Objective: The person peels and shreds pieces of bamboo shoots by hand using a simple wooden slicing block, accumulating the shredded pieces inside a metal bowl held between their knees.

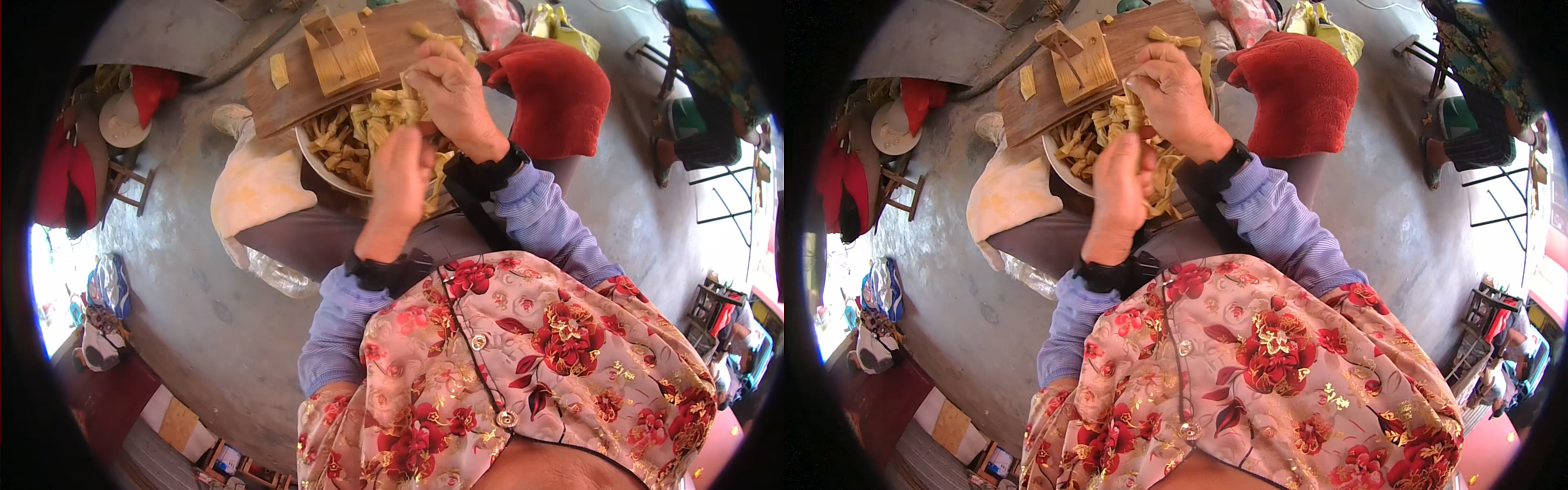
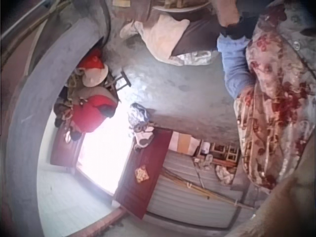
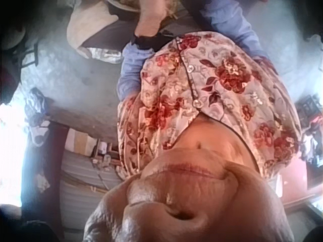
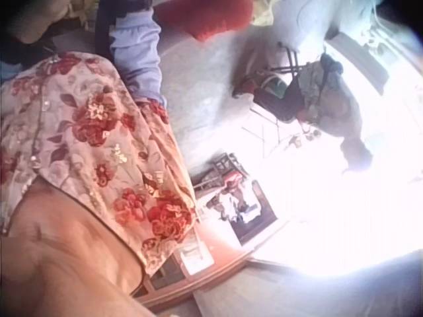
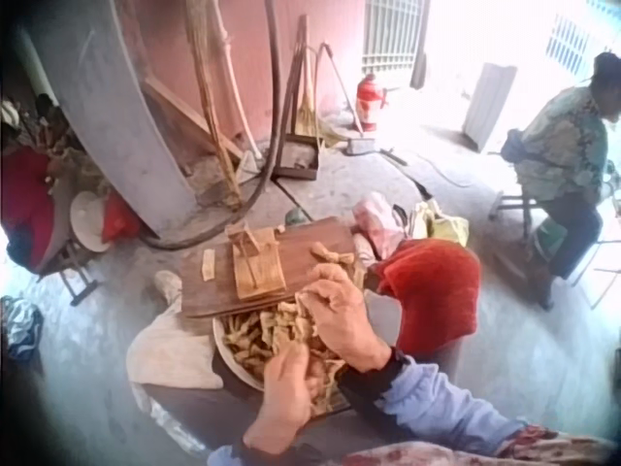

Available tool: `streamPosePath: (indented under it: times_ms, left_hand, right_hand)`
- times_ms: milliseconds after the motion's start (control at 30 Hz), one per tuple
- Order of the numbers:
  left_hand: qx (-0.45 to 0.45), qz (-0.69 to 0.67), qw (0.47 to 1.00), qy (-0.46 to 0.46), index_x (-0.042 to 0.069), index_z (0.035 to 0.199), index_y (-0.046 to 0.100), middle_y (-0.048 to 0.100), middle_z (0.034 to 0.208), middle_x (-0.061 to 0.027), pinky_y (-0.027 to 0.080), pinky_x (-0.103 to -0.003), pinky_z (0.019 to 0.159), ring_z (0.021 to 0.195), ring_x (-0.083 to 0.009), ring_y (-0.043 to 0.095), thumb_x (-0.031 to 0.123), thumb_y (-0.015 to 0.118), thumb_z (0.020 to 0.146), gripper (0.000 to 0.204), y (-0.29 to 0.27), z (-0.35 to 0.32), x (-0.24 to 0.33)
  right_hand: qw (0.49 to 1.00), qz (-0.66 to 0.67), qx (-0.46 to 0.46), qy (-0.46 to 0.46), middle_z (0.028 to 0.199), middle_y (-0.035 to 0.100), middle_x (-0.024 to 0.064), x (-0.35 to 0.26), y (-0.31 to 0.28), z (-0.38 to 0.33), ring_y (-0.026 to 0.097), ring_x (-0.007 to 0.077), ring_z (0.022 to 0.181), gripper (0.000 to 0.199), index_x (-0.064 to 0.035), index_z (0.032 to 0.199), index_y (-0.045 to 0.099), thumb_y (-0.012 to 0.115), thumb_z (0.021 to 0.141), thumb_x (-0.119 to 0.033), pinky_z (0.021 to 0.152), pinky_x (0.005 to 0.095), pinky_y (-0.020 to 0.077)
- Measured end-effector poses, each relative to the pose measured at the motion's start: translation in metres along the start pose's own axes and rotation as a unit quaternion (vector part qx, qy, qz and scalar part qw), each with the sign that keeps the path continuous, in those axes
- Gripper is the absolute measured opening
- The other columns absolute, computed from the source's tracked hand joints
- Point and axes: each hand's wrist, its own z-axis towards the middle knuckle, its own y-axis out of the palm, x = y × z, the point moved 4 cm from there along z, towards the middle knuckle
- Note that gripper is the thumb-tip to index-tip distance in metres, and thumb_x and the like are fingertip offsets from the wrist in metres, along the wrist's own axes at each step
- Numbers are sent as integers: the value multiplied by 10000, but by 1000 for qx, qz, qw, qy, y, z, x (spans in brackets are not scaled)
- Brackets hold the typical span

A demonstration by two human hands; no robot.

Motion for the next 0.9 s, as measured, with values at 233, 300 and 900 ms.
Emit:
streamPosePath:
  times_ms: [233,300,900]
  left_hand:
    - [98,577,683,436,53,866,582,600,809,-111,436,-377,545,687,-326,573,144,577,847,93,-27,-5,48]
    - [92,590,669,443,60,833,585,592,770,-108,429,-367,531,659,-318,569,152,589,843,93,-25,-5,55]
    - [-60,471,809,347,13,690,523,448,569,-119,371,-317,482,489,-231,417,182,650,827,252,-39,14,79]
  right_hand:
    - [975,103,-190,60,907,604,42,1,-20,11,539,98,794,283,9,1106,582,552,907,-190,685,252,461]
    - [948,58,-303,82,845,598,63,-6,-12,8,541,105,750,259,13,1061,594,557,901,-188,661,261,458]
    - [863,6,-501,66,638,595,95,-48,3,30,576,201,572,231,-4,921,635,635,792,-196,559,318,460]
